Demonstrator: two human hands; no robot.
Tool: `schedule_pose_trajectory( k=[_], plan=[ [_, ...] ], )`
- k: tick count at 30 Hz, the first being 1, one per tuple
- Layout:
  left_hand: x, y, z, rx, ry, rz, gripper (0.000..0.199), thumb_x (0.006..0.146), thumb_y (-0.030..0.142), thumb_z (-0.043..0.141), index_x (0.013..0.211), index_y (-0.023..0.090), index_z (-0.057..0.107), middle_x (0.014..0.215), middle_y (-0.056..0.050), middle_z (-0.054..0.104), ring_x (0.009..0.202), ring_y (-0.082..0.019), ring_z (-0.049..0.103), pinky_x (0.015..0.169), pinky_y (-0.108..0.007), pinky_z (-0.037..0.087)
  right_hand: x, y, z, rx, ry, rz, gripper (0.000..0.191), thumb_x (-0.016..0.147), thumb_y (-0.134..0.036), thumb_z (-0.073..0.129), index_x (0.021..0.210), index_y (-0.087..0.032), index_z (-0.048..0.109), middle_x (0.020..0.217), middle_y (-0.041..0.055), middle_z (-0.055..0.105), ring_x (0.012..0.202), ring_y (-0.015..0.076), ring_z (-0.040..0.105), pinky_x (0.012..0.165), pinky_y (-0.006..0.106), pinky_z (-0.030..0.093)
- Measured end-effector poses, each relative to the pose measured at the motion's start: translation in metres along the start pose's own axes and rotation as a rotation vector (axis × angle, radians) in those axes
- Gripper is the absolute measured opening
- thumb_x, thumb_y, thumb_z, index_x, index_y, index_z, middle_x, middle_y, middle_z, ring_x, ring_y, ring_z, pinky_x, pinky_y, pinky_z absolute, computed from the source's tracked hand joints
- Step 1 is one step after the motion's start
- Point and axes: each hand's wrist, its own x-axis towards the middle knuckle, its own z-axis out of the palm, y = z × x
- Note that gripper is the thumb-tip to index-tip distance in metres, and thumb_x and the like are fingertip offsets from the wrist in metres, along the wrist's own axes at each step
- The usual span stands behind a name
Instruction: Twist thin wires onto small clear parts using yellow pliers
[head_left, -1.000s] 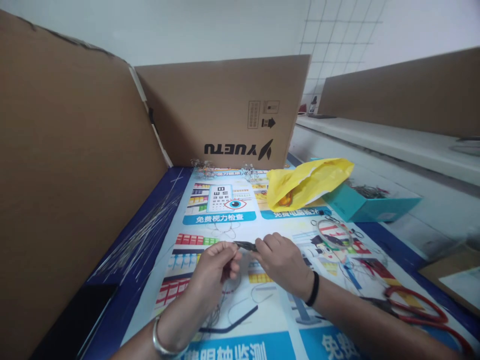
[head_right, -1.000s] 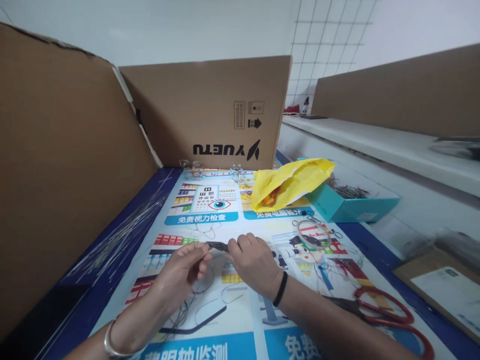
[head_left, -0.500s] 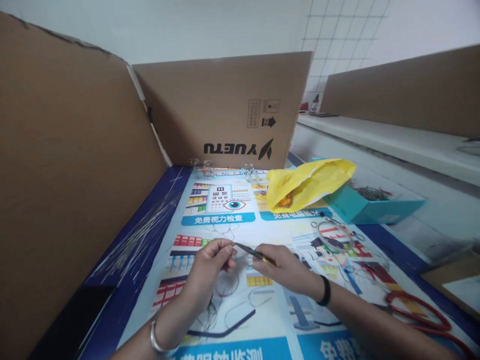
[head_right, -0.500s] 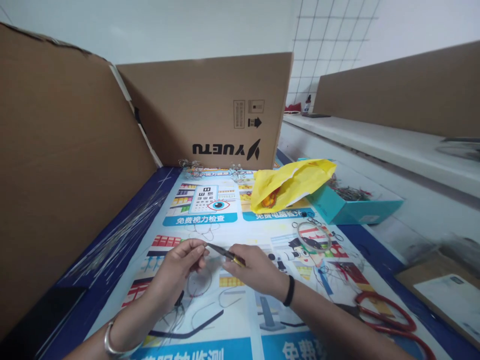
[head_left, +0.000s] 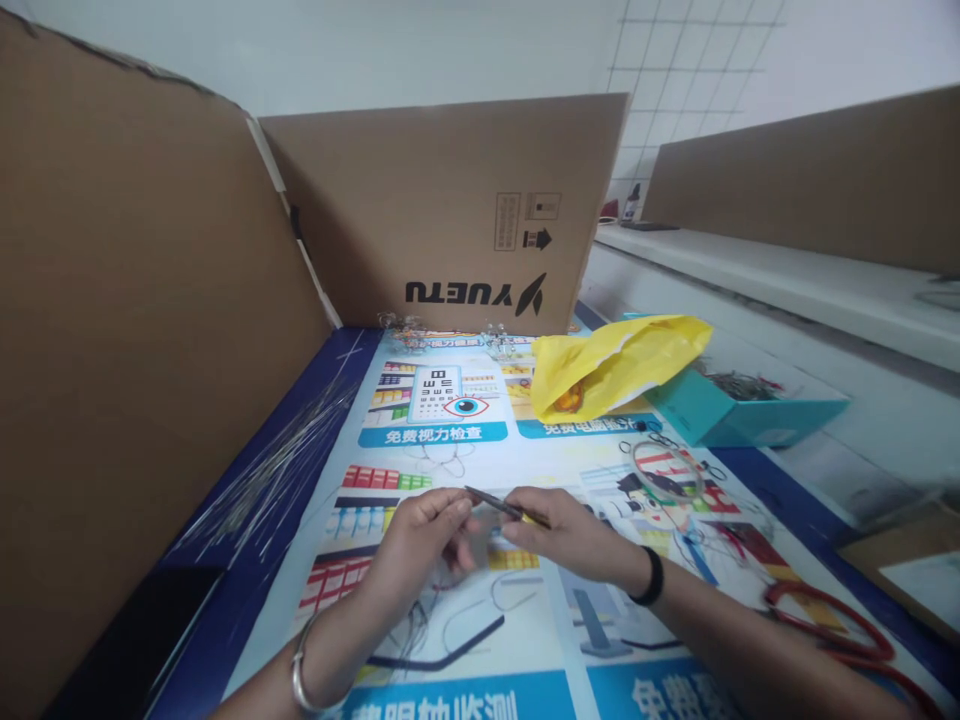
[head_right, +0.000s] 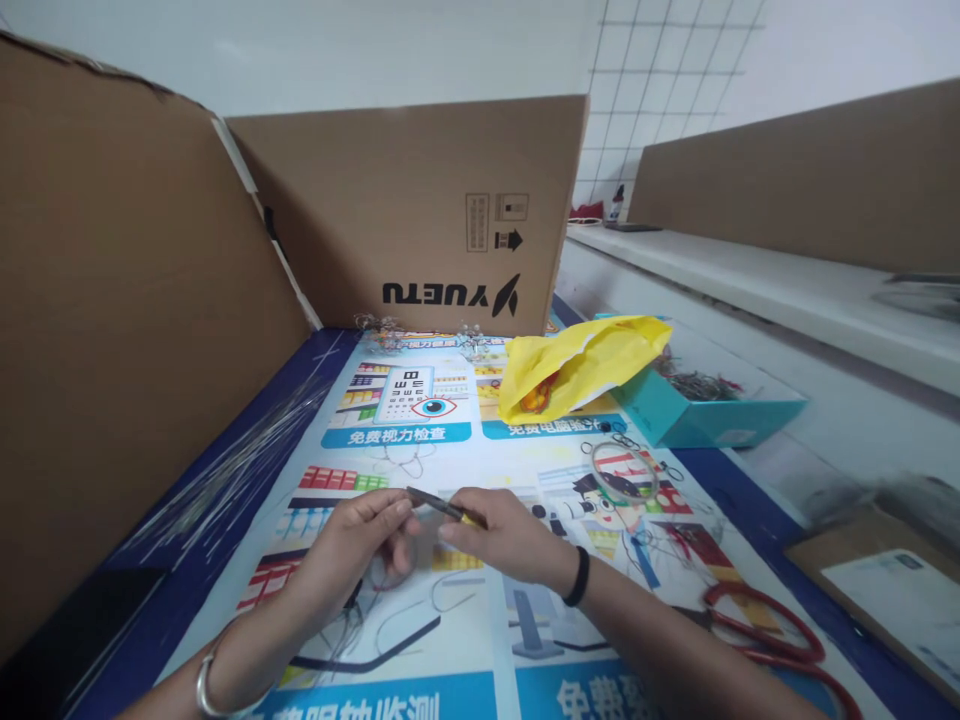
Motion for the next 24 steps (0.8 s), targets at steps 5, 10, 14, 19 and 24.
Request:
schedule_pose_trajectory(
  k=[5,10,14,19,24],
  plan=[
    [-0.0016,-0.0003,0.0041,0.052,0.025,0.016,0.027,0.081,0.037,0.053,0.080,0.012,0.061,0.042,0.000,0.059,0.031,-0.008,0.044,0.036,-0.018,0.036,-0.0005,0.0019,0.0060,-0.105,0.072,-0.011,0.023,0.083,-0.037,0.050,0.072,-0.016,0.051,0.065,-0.0036,0.046,0.060,0.0093,0.041,0.054,0.020,0.029],
    [-0.0023,0.0007,0.0070,0.034,0.066,0.006,0.028,0.078,0.035,0.056,0.091,0.011,0.061,0.053,-0.002,0.064,0.032,-0.008,0.048,0.035,-0.018,0.037,-0.0012,0.0010,0.0054,-0.124,0.104,-0.011,0.024,0.083,-0.038,0.050,0.072,-0.017,0.051,0.064,-0.0037,0.047,0.060,0.0095,0.043,0.054,0.020,0.030],
    [-0.0018,0.0006,0.0069,0.031,0.095,0.026,0.029,0.079,0.037,0.054,0.089,0.011,0.061,0.057,-0.003,0.064,0.034,-0.008,0.050,0.036,-0.018,0.039,-0.0020,-0.0026,0.0061,-0.133,0.106,-0.004,0.022,0.083,-0.037,0.049,0.074,-0.017,0.051,0.065,-0.0036,0.047,0.061,0.0099,0.043,0.054,0.020,0.030],
    [-0.0023,0.0018,0.0079,0.049,0.095,0.036,0.027,0.078,0.036,0.055,0.085,0.011,0.062,0.066,-0.004,0.066,0.038,-0.009,0.053,0.038,-0.019,0.041,-0.0018,-0.0032,0.0082,-0.201,0.120,0.007,0.024,0.082,-0.038,0.050,0.071,-0.017,0.048,0.063,-0.0035,0.047,0.059,0.0101,0.043,0.053,0.021,0.029],
    [-0.0036,0.0025,0.0094,0.039,0.101,0.005,0.025,0.078,0.036,0.054,0.080,0.012,0.061,0.053,-0.001,0.062,0.037,-0.009,0.051,0.039,-0.019,0.040,-0.0017,-0.0010,0.0097,-0.215,0.128,0.004,0.025,0.083,-0.040,0.049,0.070,-0.018,0.047,0.062,-0.0038,0.047,0.058,0.0098,0.043,0.052,0.021,0.027]
  ],
)
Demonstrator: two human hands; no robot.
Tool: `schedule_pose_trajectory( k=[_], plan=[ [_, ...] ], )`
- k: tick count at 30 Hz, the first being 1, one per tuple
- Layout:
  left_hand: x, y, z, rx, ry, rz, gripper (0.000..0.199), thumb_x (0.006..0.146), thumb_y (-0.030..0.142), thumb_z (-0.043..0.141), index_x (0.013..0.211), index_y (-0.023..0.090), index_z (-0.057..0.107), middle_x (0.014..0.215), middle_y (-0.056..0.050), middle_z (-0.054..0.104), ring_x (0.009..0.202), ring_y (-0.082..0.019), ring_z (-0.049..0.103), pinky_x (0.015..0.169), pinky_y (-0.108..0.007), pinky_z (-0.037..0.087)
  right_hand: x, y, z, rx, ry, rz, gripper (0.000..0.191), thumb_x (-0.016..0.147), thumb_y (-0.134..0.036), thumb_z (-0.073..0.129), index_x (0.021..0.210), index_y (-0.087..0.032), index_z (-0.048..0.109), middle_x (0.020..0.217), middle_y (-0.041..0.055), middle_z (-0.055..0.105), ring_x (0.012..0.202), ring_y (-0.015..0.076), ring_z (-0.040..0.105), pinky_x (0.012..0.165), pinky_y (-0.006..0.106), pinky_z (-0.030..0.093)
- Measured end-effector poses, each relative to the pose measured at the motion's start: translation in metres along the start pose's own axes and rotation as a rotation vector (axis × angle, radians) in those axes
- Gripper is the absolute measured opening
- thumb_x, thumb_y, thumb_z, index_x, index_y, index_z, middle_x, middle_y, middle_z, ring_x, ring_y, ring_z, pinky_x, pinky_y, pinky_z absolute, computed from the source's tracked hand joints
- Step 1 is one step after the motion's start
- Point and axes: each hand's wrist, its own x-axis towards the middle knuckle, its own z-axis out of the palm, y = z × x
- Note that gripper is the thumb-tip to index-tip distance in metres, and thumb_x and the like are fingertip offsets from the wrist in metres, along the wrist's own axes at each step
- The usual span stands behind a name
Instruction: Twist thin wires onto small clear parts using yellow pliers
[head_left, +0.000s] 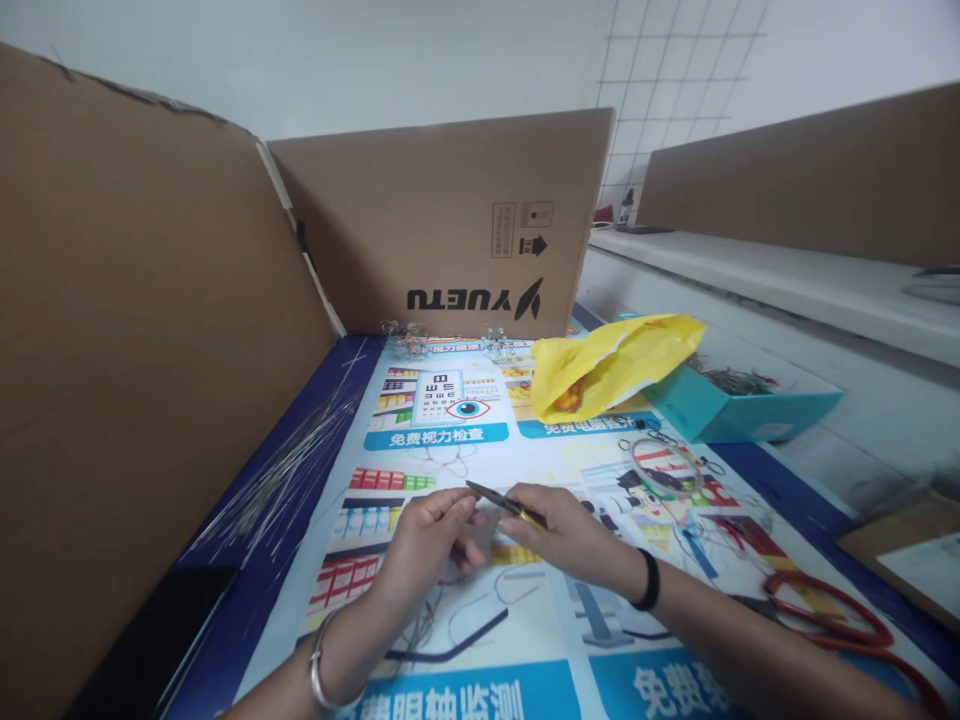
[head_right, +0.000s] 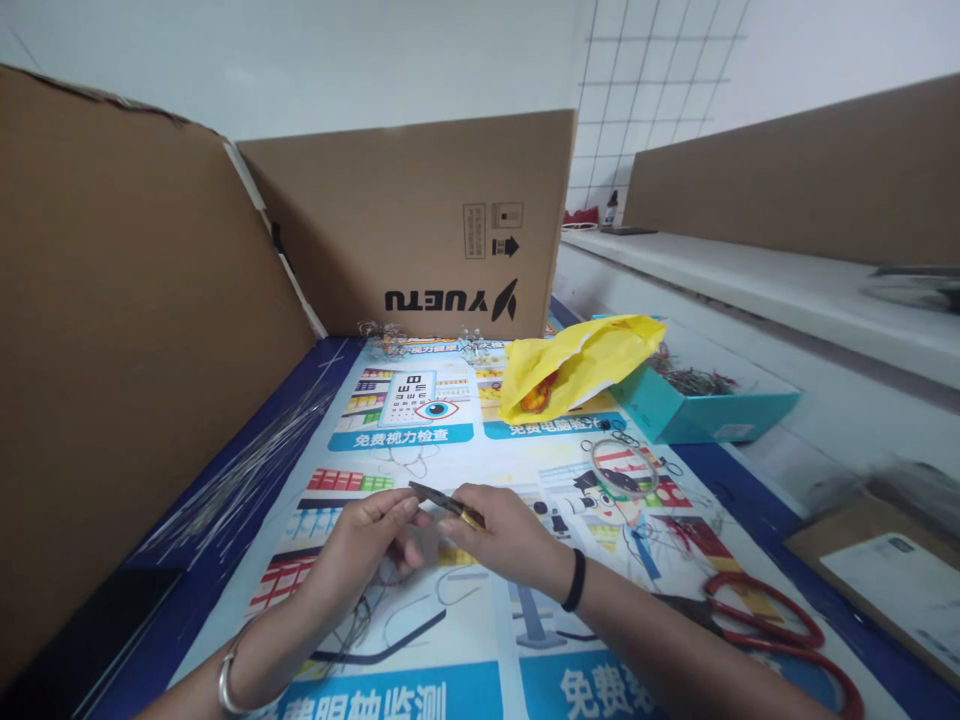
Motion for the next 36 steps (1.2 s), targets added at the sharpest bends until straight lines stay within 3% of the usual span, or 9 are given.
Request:
schedule_pose_trajectory(
  k=[6,11,13,18,22,27,36],
  plan=[
    [-0.001,0.002,-0.001,0.072,-0.036,0.007,0.028,0.081,0.038,0.053,0.075,0.012,0.061,0.047,-0.001,0.060,0.038,-0.009,0.050,0.042,-0.019,0.040,-0.001,0.002,0.002,-0.006,-0.014,-0.021,0.030,0.083,-0.043,0.048,0.068,-0.017,0.047,0.062,-0.0040,0.047,0.057,0.0092,0.044,0.052,0.020,0.027],
    [-0.001,0.004,-0.007,-0.031,-0.036,0.108,0.030,0.084,0.040,0.050,0.091,0.014,0.063,0.081,-0.007,0.068,0.066,-0.014,0.062,0.059,-0.022,0.044,0.001,0.002,-0.004,0.014,-0.018,-0.021,0.026,0.084,-0.039,0.048,0.069,-0.017,0.049,0.064,-0.0039,0.049,0.059,0.0092,0.045,0.053,0.020,0.029],
    [0.001,0.004,-0.011,-0.039,0.002,0.129,0.028,0.082,0.038,0.053,0.094,0.015,0.063,0.083,-0.007,0.068,0.070,-0.014,0.061,0.062,-0.022,0.044,0.001,0.002,-0.006,0.005,-0.013,-0.019,0.026,0.085,-0.039,0.047,0.070,-0.017,0.050,0.065,-0.0036,0.050,0.060,0.0095,0.046,0.054,0.020,0.030],
    [0.006,0.003,-0.014,0.050,-0.001,0.137,0.019,0.077,0.032,0.059,0.077,0.014,0.064,0.066,-0.003,0.066,0.057,-0.011,0.056,0.055,-0.021,0.040,0.001,0.000,-0.007,-0.072,-0.027,-0.010,0.023,0.084,-0.037,0.047,0.073,-0.018,0.053,0.067,-0.0026,0.055,0.061,0.0103,0.049,0.054,0.020,0.032],
    [0.006,0.005,-0.012,0.094,0.017,0.085,0.019,0.075,0.032,0.059,0.068,0.014,0.061,0.058,-0.002,0.064,0.049,-0.010,0.055,0.048,-0.021,0.038,-0.002,-0.005,-0.007,-0.283,0.024,-0.039,0.021,0.085,-0.036,0.048,0.082,-0.018,0.056,0.076,0.0015,0.060,0.070,0.0142,0.054,0.060,0.023,0.035],
    [0.006,0.006,-0.012,0.130,0.029,0.032,0.016,0.073,0.029,0.058,0.069,0.014,0.061,0.063,-0.004,0.066,0.051,-0.013,0.060,0.047,-0.021,0.041,-0.004,-0.008,-0.005,-0.560,0.101,-0.087,0.022,0.087,-0.036,0.046,0.086,-0.018,0.057,0.079,0.0042,0.060,0.075,0.0168,0.054,0.063,0.026,0.035],
    [0.007,0.003,-0.015,0.342,0.085,0.100,0.012,0.071,0.023,0.055,0.062,0.015,0.058,0.055,0.000,0.061,0.046,-0.011,0.057,0.044,-0.019,0.038,-0.006,-0.009,-0.001,-0.822,0.163,-0.165,0.018,0.086,-0.035,0.049,0.082,-0.018,0.055,0.075,0.0042,0.056,0.071,0.0177,0.049,0.057,0.028,0.028]
  ],
)
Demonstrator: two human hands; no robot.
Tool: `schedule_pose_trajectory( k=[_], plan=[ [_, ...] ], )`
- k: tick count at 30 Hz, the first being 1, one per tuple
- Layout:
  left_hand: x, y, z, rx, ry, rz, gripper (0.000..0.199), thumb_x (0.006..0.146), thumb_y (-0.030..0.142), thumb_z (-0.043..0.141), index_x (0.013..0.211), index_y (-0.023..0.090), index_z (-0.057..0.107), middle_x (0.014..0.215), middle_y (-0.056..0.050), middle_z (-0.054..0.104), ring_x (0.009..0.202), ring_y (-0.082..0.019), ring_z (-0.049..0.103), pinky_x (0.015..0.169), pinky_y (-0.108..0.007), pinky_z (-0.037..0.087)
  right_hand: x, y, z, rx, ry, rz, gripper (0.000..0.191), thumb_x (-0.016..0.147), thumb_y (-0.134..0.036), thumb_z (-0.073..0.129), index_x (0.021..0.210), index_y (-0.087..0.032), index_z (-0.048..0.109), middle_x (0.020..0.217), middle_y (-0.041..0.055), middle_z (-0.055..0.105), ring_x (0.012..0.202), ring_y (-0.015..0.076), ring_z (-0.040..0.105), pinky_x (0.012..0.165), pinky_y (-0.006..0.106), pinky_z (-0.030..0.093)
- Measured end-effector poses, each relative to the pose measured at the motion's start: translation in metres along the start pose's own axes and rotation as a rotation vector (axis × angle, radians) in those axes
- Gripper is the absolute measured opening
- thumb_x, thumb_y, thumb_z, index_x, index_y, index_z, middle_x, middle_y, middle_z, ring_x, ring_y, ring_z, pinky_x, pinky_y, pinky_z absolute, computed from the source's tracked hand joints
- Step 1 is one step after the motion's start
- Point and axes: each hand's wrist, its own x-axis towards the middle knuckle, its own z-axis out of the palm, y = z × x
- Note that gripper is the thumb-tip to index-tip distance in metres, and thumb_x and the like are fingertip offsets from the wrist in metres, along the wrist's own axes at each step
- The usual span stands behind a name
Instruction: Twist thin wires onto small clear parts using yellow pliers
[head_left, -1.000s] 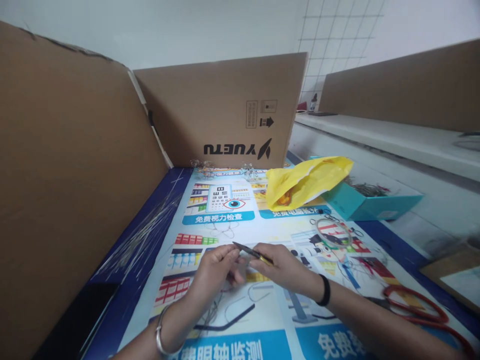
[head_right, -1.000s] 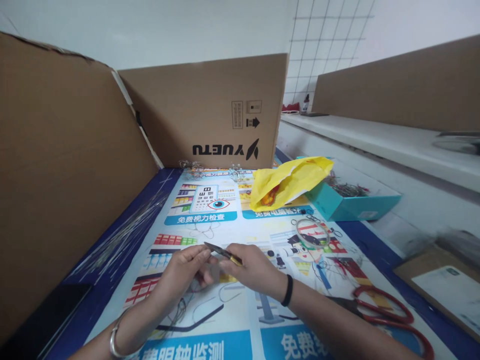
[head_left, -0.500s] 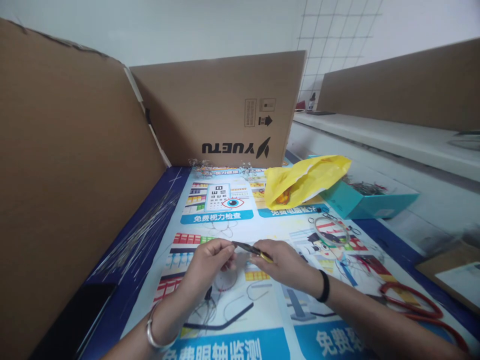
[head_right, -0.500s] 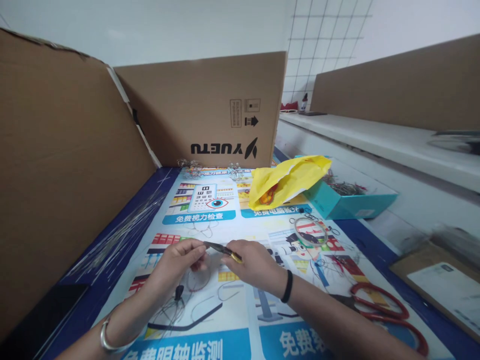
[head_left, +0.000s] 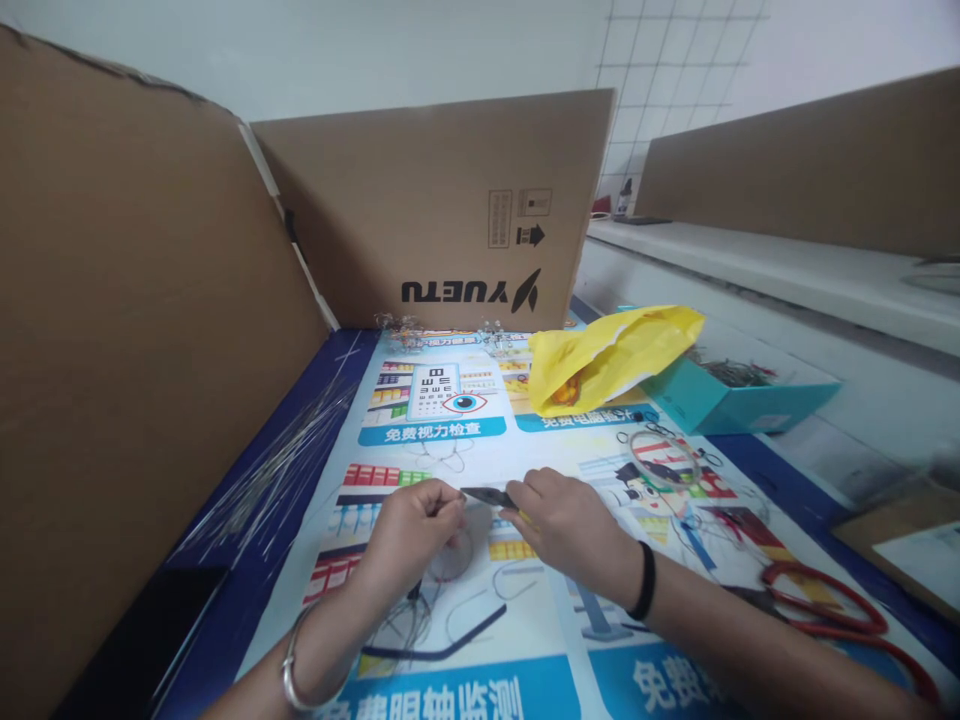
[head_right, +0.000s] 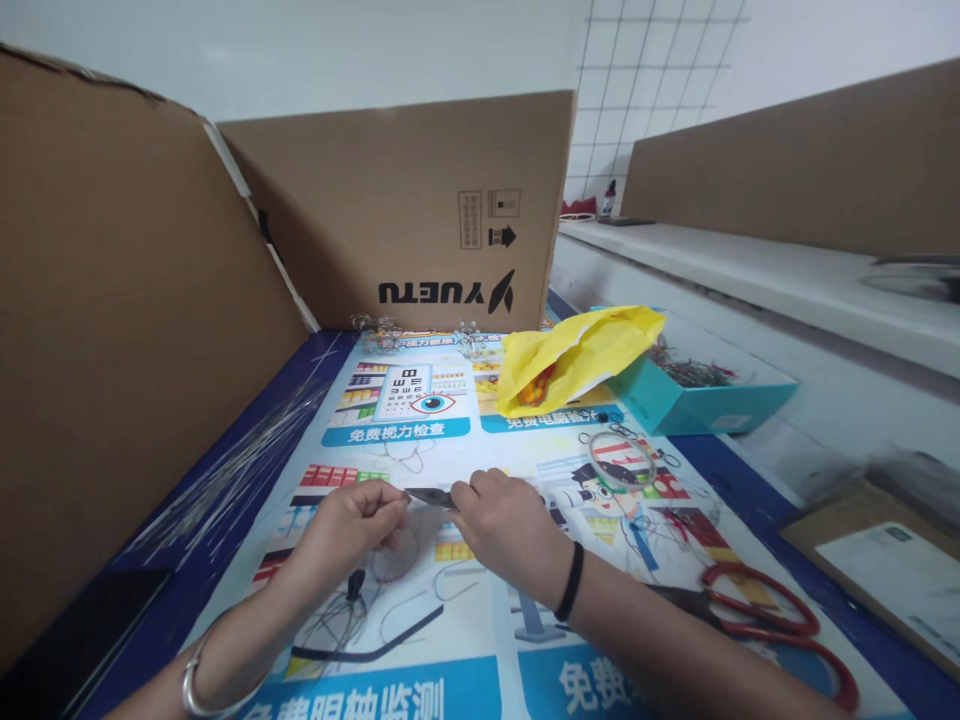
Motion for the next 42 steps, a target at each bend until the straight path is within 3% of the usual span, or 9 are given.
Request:
schedule_pose_trajectory(
  k=[7,13,17,22,25,31,36,42],
  plan=[
    [-0.004,0.009,0.003,-0.165,-0.017,-0.180,0.017,0.071,0.027,0.057,0.059,0.015,0.054,0.043,0.003,0.054,0.035,-0.008,0.049,0.038,-0.017,0.033,-0.005,-0.005,0.003,-0.230,0.136,-0.101,0.023,0.088,-0.019,0.044,0.109,-0.014,0.052,0.079,0.0070,0.054,0.073,0.0189,0.045,0.060,0.032,0.028],
    [-0.006,0.008,0.005,-0.293,-0.033,-0.092,0.018,0.072,0.032,0.059,0.067,0.014,0.057,0.063,0.000,0.063,0.034,-0.004,0.045,0.037,-0.017,0.031,-0.002,-0.007,0.004,-0.069,0.134,0.008,0.019,0.087,-0.034,0.048,0.091,-0.017,0.056,0.077,0.0063,0.053,0.075,0.0195,0.045,0.064,0.032,0.031],
    [0.001,0.004,0.003,-0.254,0.050,0.001,0.017,0.072,0.032,0.059,0.074,0.015,0.060,0.065,0.000,0.064,0.041,-0.008,0.052,0.040,-0.018,0.037,0.001,0.001,0.004,0.173,0.062,0.061,0.016,0.085,-0.030,0.050,0.090,-0.017,0.055,0.084,0.0068,0.055,0.082,0.0197,0.047,0.071,0.031,0.034],
    [0.007,-0.003,0.000,-0.180,0.120,0.061,0.016,0.073,0.030,0.060,0.079,0.016,0.064,0.067,-0.001,0.065,0.048,-0.010,0.054,0.048,-0.020,0.043,0.006,0.012,0.000,0.937,-0.280,0.186,0.025,0.087,-0.039,0.043,0.081,-0.017,0.053,0.070,-0.0011,0.052,0.065,0.0114,0.046,0.057,0.022,0.035],
    [0.006,-0.005,0.001,-0.122,0.126,0.087,0.016,0.074,0.029,0.059,0.082,0.017,0.065,0.066,-0.001,0.065,0.053,-0.012,0.057,0.051,-0.021,0.045,0.008,0.015,-0.003,1.230,-0.412,0.175,0.029,0.085,-0.043,0.047,0.081,-0.015,0.054,0.066,-0.0031,0.047,0.060,0.0087,0.042,0.054,0.021,0.033],
    [0.002,0.000,0.002,-0.177,0.011,0.083,0.015,0.075,0.028,0.057,0.081,0.017,0.065,0.068,-0.001,0.063,0.049,-0.009,0.052,0.049,-0.020,0.042,0.007,0.016,-0.006,1.416,-0.517,0.270,0.035,0.078,-0.049,0.056,0.076,-0.014,0.056,0.061,-0.0038,0.048,0.051,0.0057,0.041,0.048,0.018,0.032],
    [0.002,0.005,-0.002,-0.263,-0.045,0.079,0.017,0.076,0.028,0.057,0.086,0.017,0.065,0.068,0.000,0.060,0.049,-0.007,0.047,0.049,-0.019,0.038,0.003,0.027,-0.001,1.691,-0.730,0.261,0.039,0.078,-0.049,0.055,0.085,-0.011,0.060,0.065,0.0010,0.058,0.048,0.0048,0.046,0.045,0.017,0.032],
    [0.002,0.004,-0.004,-0.332,-0.135,0.067,0.018,0.077,0.030,0.058,0.085,0.015,0.064,0.067,-0.001,0.060,0.055,-0.009,0.048,0.054,-0.020,0.039,0.003,0.030,0.007,1.887,-0.708,0.291,0.038,0.081,-0.046,0.052,0.085,-0.009,0.060,0.066,0.0034,0.060,0.047,0.0058,0.051,0.045,0.017,0.036]
  ],
)
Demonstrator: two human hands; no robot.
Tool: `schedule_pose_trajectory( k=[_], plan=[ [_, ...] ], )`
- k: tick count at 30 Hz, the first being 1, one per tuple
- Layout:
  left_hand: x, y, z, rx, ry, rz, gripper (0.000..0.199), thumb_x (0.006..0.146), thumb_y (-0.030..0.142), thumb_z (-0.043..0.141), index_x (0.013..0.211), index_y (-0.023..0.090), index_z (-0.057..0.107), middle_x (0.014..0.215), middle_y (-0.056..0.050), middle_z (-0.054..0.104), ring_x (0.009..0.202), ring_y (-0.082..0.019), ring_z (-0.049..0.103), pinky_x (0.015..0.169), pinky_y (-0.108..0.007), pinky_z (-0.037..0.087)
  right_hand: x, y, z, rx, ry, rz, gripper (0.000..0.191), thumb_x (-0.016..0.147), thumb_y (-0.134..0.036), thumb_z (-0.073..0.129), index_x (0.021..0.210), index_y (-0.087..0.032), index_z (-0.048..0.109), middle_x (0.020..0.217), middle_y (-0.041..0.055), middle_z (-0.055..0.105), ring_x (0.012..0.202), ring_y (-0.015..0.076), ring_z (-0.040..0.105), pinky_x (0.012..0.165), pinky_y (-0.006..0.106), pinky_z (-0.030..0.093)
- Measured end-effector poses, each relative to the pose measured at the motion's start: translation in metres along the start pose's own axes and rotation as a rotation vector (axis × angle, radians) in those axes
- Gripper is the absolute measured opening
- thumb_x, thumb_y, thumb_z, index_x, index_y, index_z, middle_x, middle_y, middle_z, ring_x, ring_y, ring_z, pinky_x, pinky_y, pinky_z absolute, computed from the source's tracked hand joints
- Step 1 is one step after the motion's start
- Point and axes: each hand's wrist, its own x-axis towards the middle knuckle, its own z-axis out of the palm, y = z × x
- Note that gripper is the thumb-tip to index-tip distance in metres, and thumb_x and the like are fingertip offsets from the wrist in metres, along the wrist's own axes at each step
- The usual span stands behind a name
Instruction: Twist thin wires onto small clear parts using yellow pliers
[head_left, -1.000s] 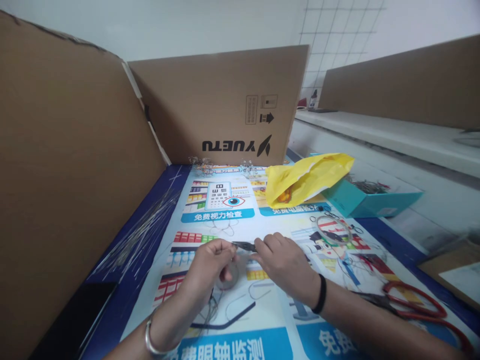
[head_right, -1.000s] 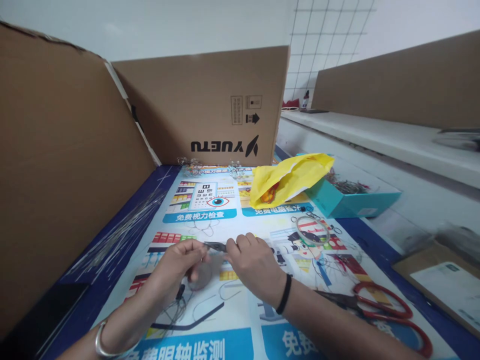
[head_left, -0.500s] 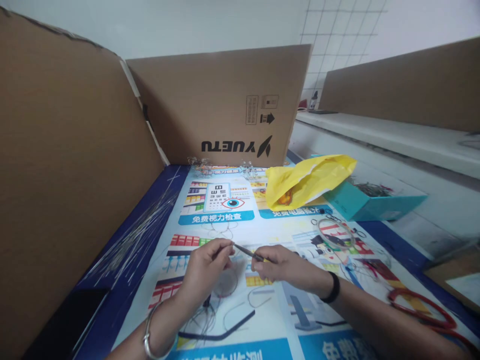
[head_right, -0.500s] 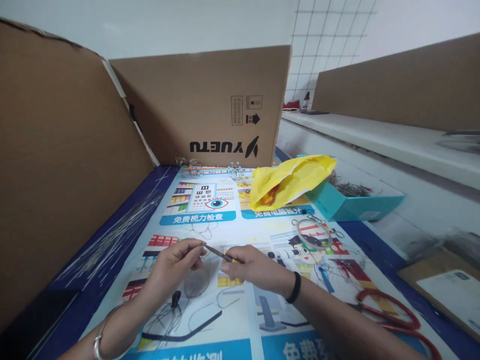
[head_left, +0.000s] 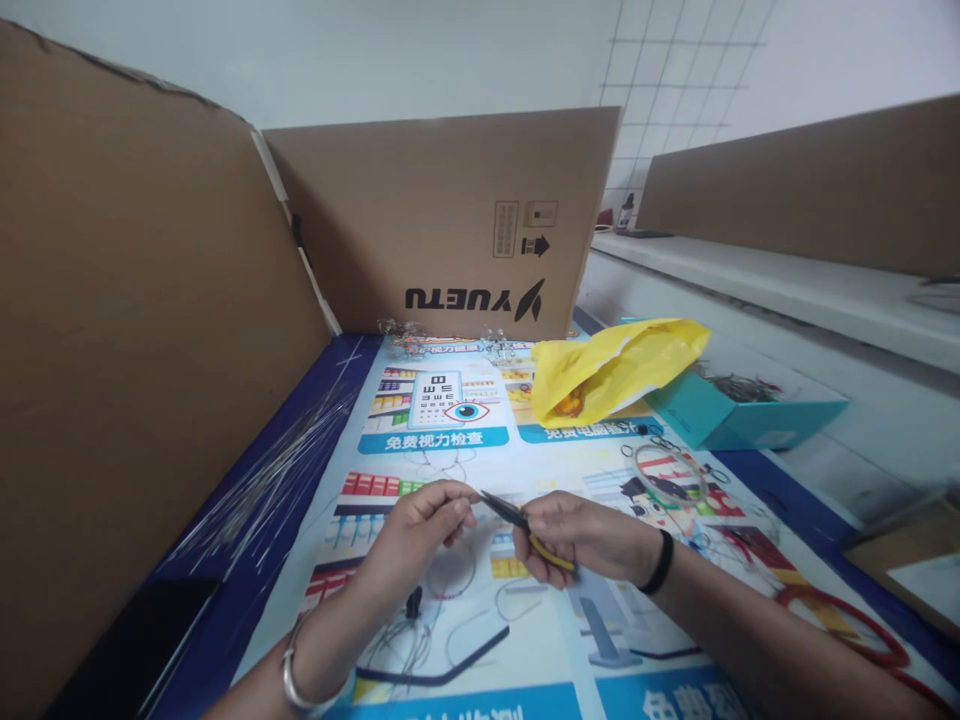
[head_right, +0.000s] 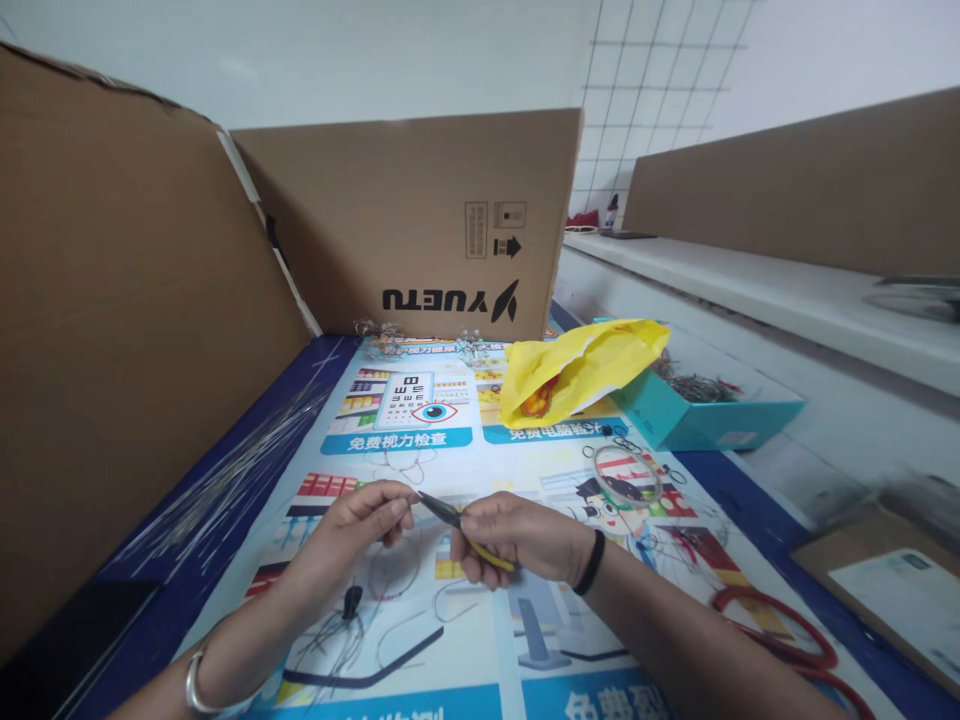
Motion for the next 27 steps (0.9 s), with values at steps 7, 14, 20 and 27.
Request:
schedule_pose_trajectory(
  k=[7,14,20,27],
  plan=[
    [-0.001,-0.003,0.004,0.024,0.000,-0.014,0.017,0.077,0.030,0.057,0.083,0.015,0.062,0.067,0.000,0.059,0.049,-0.007,0.045,0.049,-0.019,0.037,0.002,0.003,0.007,0.011,0.014,0.021,0.037,0.081,-0.045,0.053,0.085,-0.009,0.060,0.063,0.0017,0.058,0.044,0.0044,0.049,0.042,0.015,0.035],
    [-0.001,-0.011,0.005,0.139,0.041,0.010,0.017,0.080,0.031,0.052,0.081,0.016,0.058,0.066,0.001,0.057,0.042,-0.005,0.040,0.041,-0.018,0.030,0.004,0.002,0.017,-0.055,0.133,0.070,0.041,0.077,-0.053,0.053,0.079,-0.012,0.057,0.054,-0.0025,0.053,0.037,0.0031,0.039,0.036,0.014,0.027],
    [-0.002,-0.010,0.005,0.396,0.169,0.112,0.012,0.076,0.024,0.052,0.074,0.017,0.061,0.056,0.003,0.053,0.044,-0.008,0.042,0.042,-0.018,0.031,0.004,0.002,0.023,-0.265,0.227,0.032,0.037,0.082,-0.050,0.047,0.080,-0.015,0.056,0.054,-0.0045,0.049,0.038,0.0026,0.034,0.036,0.014,0.022],
    [-0.003,-0.005,0.001,0.593,0.244,0.241,0.011,0.074,0.019,0.052,0.072,0.017,0.063,0.063,0.000,0.060,0.054,-0.011,0.050,0.049,-0.019,0.037,0.006,0.002,0.028,-0.667,0.360,-0.103,0.031,0.085,-0.039,0.044,0.067,-0.015,0.050,0.056,-0.0037,0.046,0.050,0.0065,0.039,0.046,0.018,0.029]
  ],
)
